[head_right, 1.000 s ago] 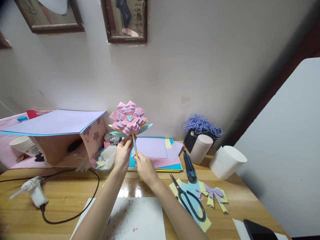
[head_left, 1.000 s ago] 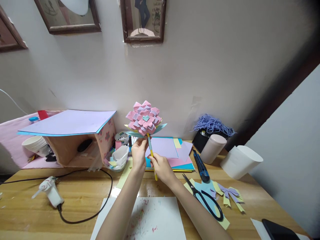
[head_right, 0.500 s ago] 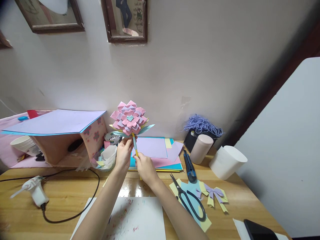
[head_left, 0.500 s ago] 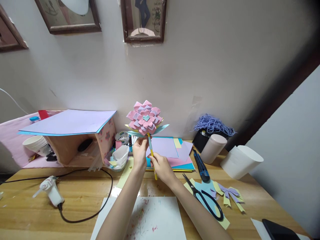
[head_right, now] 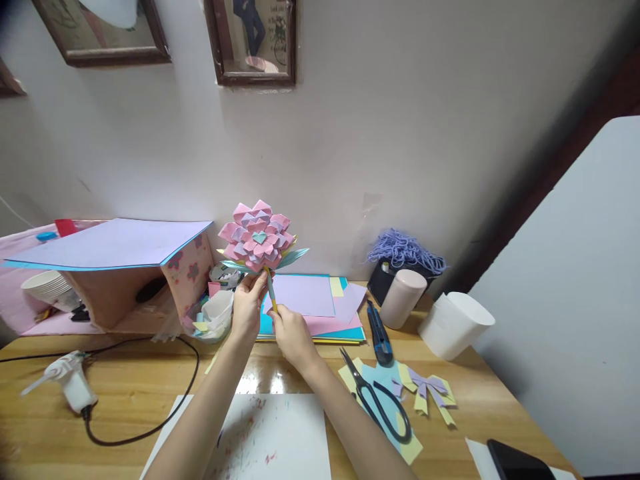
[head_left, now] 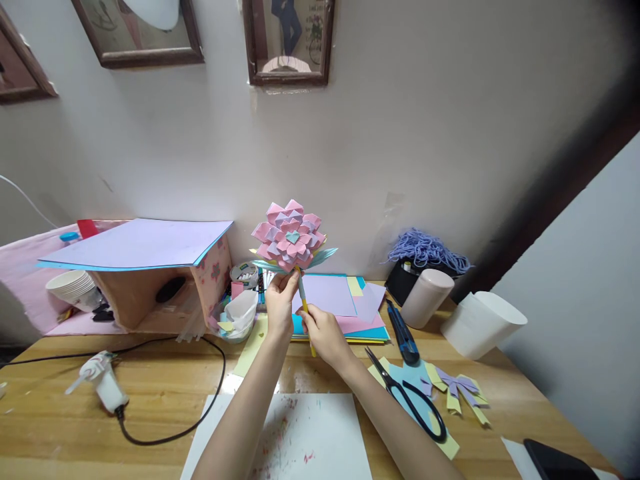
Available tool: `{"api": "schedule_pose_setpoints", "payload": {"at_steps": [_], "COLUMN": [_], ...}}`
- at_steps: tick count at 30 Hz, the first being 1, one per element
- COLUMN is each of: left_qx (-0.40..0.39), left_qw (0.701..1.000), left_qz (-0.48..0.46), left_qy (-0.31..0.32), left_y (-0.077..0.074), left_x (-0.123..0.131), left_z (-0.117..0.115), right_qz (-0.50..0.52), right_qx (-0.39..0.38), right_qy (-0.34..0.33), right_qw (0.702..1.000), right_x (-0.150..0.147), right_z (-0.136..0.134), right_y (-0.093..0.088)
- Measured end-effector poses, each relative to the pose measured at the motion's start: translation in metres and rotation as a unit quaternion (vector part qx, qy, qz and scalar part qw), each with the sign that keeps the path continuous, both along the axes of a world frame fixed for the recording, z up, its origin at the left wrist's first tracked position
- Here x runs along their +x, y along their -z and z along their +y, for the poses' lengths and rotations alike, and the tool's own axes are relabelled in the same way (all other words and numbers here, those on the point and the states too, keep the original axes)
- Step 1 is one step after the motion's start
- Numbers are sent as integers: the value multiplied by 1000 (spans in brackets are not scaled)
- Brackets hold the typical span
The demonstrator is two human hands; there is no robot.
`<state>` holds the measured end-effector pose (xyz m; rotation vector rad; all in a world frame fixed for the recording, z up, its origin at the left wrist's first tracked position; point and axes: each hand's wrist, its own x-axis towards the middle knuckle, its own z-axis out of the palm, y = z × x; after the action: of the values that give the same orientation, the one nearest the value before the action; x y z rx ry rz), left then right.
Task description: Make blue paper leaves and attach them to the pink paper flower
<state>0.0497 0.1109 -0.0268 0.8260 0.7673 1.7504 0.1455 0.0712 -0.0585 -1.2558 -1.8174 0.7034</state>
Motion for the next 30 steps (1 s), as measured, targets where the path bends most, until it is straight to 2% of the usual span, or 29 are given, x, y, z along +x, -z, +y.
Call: {"api": "schedule_pose_setpoints", "payload": {"at_steps": [9, 20, 30], "left_qx": [10, -4, -7], "left_qw": [999, 1000, 1000], "left_qz": [46, -16, -21], "left_qy": [-21, -13, 1], "left_y": [-1, 5, 6], "left_x": [1, 2, 4], "left_z": [-1, 3, 4], "right_qz": [4, 8, 26], "right_qx": [-5, -9, -15], "right_qy": [-5, -3, -2], "right_qw": [1000, 1000, 1000], "right_x": [0, 0, 0], "right_z": [-1, -3, -2], "right_y": [-2, -4, -3]}}
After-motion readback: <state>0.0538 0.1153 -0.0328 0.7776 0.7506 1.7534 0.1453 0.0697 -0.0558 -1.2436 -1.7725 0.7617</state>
